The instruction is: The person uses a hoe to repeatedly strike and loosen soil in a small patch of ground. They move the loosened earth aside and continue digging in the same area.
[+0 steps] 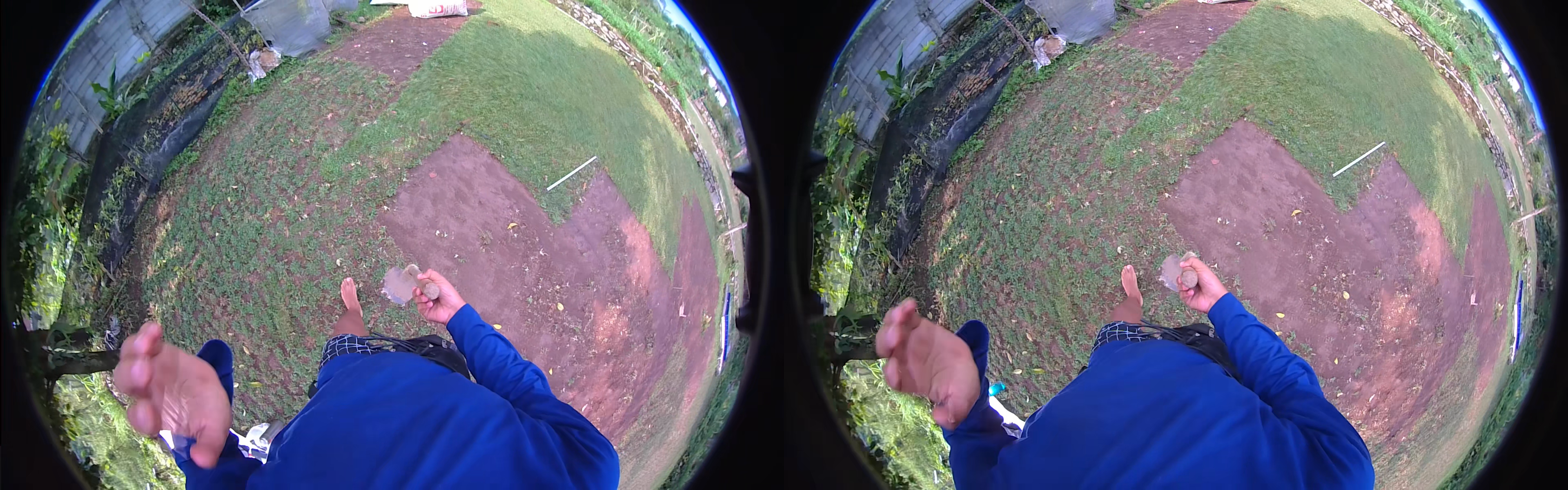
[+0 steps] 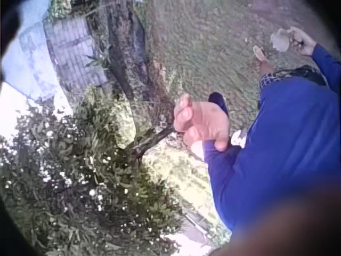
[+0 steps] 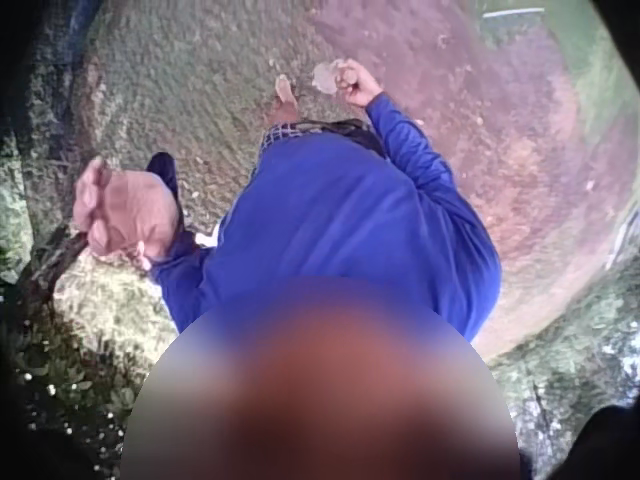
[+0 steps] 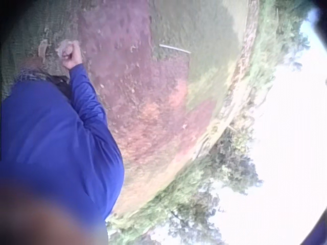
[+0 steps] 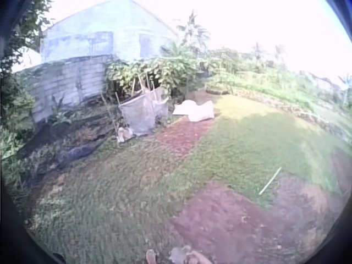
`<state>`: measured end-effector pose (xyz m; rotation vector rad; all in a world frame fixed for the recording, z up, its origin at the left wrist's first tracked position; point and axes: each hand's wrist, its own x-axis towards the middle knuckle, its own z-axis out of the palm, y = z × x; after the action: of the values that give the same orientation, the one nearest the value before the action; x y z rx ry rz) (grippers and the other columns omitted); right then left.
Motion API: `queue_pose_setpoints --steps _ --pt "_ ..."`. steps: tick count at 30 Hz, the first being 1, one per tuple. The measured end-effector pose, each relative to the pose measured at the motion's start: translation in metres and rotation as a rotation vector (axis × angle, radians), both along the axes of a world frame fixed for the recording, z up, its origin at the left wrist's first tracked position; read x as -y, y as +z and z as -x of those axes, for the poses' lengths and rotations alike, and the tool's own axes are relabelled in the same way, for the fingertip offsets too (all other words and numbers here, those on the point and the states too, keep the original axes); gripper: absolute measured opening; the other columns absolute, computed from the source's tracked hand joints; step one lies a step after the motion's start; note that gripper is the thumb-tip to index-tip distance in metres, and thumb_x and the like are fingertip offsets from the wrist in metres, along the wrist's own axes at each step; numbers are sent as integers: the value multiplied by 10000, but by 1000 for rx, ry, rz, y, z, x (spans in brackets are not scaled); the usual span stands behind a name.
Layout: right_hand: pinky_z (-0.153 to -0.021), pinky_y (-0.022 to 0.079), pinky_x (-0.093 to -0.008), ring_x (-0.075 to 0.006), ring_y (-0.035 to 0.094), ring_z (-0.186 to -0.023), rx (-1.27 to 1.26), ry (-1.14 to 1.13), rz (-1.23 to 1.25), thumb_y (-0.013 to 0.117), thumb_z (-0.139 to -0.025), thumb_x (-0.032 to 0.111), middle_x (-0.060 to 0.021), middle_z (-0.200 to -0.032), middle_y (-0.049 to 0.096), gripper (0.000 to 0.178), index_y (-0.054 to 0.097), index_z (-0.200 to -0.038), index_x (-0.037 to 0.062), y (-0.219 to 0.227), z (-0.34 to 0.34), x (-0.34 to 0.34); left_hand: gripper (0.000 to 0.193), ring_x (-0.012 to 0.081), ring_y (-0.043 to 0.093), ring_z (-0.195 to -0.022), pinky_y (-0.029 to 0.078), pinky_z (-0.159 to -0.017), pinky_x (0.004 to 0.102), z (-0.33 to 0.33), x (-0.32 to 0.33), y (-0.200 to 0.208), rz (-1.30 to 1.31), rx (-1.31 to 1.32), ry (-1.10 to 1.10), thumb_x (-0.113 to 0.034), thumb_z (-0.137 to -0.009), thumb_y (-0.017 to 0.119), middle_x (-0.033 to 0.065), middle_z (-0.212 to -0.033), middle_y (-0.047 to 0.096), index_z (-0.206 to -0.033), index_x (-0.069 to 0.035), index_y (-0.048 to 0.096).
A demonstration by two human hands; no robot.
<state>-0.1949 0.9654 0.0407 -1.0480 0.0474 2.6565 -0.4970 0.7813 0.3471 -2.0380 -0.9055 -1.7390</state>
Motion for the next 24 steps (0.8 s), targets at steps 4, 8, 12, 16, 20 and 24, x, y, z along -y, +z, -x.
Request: queue_pose_setpoints --steps 4,8,12,16,20,24 --pt "-359 375 -211 -101 495 -455 38 -84 -42 614 -815 242 -50 -648 574 200 514 -837 70 -15 68 -66 424 170 616 -1019 483 -887 310 47 -137 -180 1387 1018 -227 -372 -1002 431 77 -1136 644 -1187 -29 597" --pt "-353 361 -218 -99 484 -450 109 -232 -59 609 -828 241 -47 -648 570 173 514 -875 105 -16 136 -129 479 190 662 -917 533 -784 309 59 -267 -358 2035 962 -483 -463 -972 465 91 -1030 678 -1145 -50 636" --pt "-331 315 -207 -100 481 -450 108 -339 -118 596 -842 269 -33 -693 574 194 525 -913 102 -8 198 -186 527 240 670 -868 557 -732 347 52 -368 -443 2357 1036 -580 -518 -929 502 107 -1015 680 -1138 -52 629" --pt "-326 331 -216 -95 501 -463 313 -309 -143 612 -841 331 -2 -693 561 247 537 -905 104 -6 236 -249 514 248 669 -859 563 -724 355 56 -457 -456 2407 1025 -746 -505 -914 514 114 -1015 680 -1136 -54 625" --pt "-385 399 -214 -125 594 -545 249 345 -401 417 -925 607 2 -641 555 547 581 -974 88 -21 219 -326 494 249 668 -852 567 -724 359 98 -543 -451 2475 993 -892 -485 -904 520 117 -1014 680 -1131 -59 624" --pt "-814 489 -406 -180 610 -884 329 756 -760 348 -919 680 -52 -884 640 729 599 -1177 46 -63 198 -396 266 181 644 -774 573 -699 329 168 -614 -430 2329 1450 -965 -238 -901 564 36 -862 614 -1090 -54 588"
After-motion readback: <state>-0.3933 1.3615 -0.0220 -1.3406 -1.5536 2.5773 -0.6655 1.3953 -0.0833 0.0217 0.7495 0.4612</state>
